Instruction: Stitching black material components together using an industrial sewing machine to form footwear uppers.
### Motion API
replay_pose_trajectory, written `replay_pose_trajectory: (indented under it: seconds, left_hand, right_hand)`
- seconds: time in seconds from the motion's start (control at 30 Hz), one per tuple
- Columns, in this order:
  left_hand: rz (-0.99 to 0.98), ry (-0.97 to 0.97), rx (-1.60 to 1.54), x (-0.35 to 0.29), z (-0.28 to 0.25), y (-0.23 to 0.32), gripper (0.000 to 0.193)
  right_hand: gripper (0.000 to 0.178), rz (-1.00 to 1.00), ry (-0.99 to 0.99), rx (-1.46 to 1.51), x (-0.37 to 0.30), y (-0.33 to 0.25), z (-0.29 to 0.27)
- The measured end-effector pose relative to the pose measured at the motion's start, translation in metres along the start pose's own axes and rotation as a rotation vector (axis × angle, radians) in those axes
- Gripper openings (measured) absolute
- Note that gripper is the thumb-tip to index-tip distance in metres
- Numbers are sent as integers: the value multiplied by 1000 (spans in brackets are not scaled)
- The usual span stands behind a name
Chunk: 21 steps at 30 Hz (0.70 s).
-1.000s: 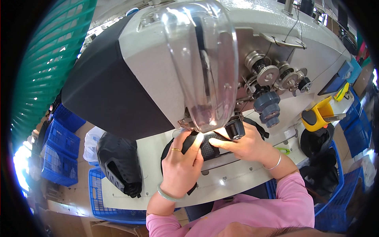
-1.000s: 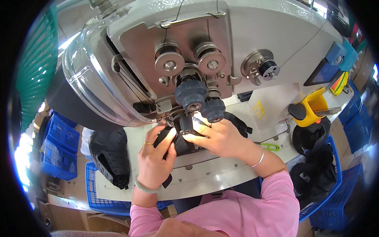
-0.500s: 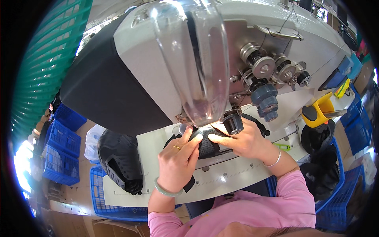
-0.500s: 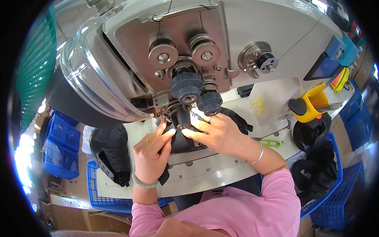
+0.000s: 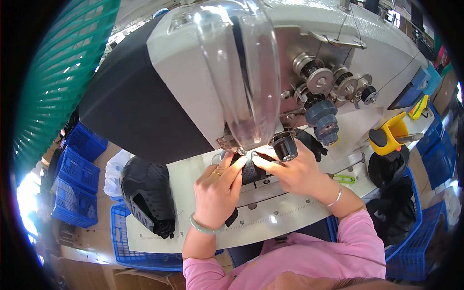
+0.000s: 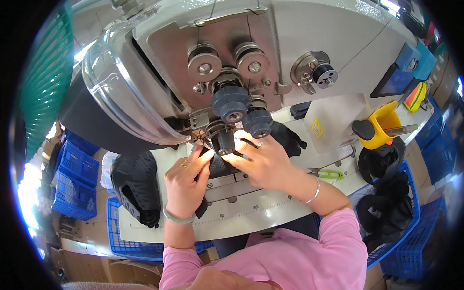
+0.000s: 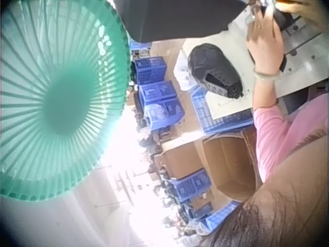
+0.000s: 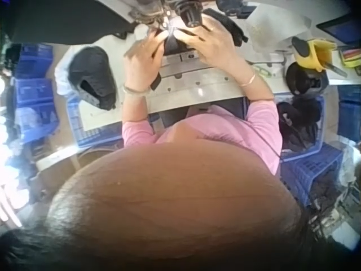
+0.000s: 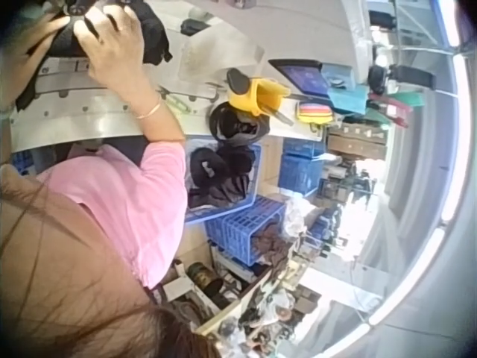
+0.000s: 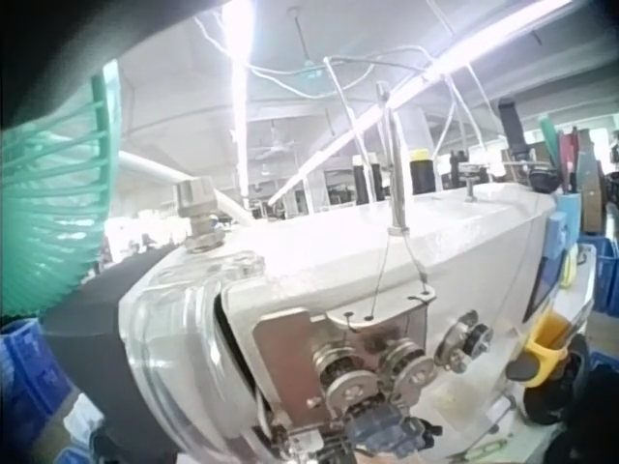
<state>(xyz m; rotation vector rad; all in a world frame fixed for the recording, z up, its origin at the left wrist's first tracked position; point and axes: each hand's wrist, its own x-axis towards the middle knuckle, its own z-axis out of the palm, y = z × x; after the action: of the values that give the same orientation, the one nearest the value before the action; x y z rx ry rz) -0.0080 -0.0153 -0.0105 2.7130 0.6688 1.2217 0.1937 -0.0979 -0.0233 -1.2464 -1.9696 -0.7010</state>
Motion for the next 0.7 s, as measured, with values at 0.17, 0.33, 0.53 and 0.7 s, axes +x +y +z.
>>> replay_pose_trajectory:
  seconds: [0.17,0.33,0.53,0.7]
  left_hand:
    - [20,66,35,-3,6,-1,30]
    - [20,90,-52,5,3,-6,25]
    - [-301,-5,-315,10,-6,-4,17]
    - [-33,48,-195,2,-2,-11,18]
  right_hand:
    - [47,156,-6,12,-14,-32,5]
    - [50,217,-35,47,-24,-27,30]
    - [54,177,-2,62,-25,-18,29]
    - [55,172,-41,50,-22,-19,23]
